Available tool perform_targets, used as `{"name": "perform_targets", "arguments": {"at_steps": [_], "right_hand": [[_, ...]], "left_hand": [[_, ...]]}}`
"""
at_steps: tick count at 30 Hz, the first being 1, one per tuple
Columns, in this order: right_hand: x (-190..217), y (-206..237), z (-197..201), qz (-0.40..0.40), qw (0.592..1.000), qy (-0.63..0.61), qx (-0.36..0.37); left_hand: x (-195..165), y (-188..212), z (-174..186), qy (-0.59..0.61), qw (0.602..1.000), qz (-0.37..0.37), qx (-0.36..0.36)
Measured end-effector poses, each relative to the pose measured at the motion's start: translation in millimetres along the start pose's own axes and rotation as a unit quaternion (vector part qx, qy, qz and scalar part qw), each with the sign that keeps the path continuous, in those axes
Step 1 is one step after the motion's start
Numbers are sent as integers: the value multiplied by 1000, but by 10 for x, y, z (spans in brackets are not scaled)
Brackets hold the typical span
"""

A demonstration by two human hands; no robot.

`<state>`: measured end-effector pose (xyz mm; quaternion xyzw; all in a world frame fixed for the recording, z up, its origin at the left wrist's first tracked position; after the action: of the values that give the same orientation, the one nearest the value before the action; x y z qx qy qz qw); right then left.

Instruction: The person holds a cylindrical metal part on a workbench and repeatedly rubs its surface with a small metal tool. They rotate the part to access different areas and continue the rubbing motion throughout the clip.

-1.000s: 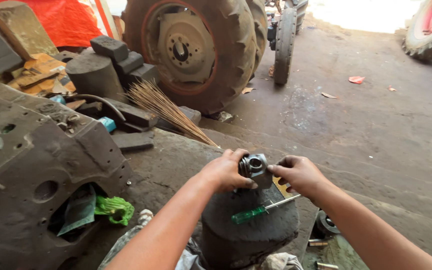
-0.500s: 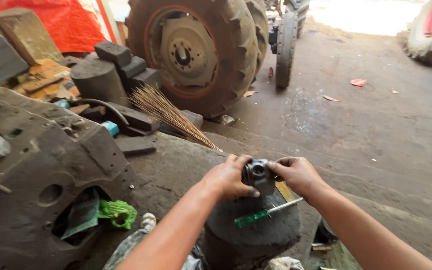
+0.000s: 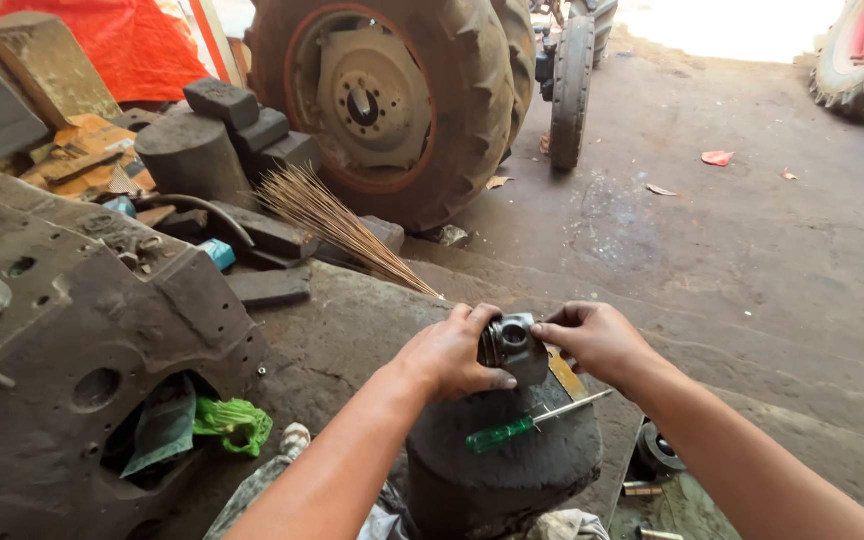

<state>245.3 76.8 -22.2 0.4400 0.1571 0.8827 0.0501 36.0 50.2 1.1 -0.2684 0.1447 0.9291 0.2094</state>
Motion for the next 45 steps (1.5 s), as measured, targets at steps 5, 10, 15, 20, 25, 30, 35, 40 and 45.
{"name": "perform_targets", "arguments": {"at_steps": [5,10,15,20,25,30,35,40,45], "right_hand": [[213,45,-29,74,995,20,-66],[38,96,-75,43,998,-33,-21],[31,-136,-159,32,988,-149,-26],[-92,-119,-105,19,994,-108,-9],[-129,-117,-89,22,995,-96,-5],[-42,-205,-126,47,992,-106,-41],[-84,-85,-100,12,996,-81,24],[-59,-78,-104,-53,987,-143,46],[-77,-81,-63,-37,993,-91,63]], "left_hand": [[35,10,25,3,1000,1,-10],[84,-65,-17,24,999,-10,-21],[105,-69,-38,13,1000,-20,-15],[117,-76,-42,23,1000,2,2],[68,-79,-22,18,1000,-14,2],[45,-23,-10,5,1000,-12,-8],[72,-27,-16,24,1000,-1,9],[91,-78,-29,13,1000,-22,2],[149,-104,-64,46,999,-23,3]]}}
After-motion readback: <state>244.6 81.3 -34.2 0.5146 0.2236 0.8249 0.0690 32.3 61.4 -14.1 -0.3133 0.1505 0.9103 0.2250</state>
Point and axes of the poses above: each hand's wrist, its own y-axis away from the middle knuckle, its own z-axis out of the back of the hand, x = y × z, the point moved 6 cm from there along -y, towards the middle knuckle, and after that the axes turned 6 degrees about x, right-handed, at the moved point
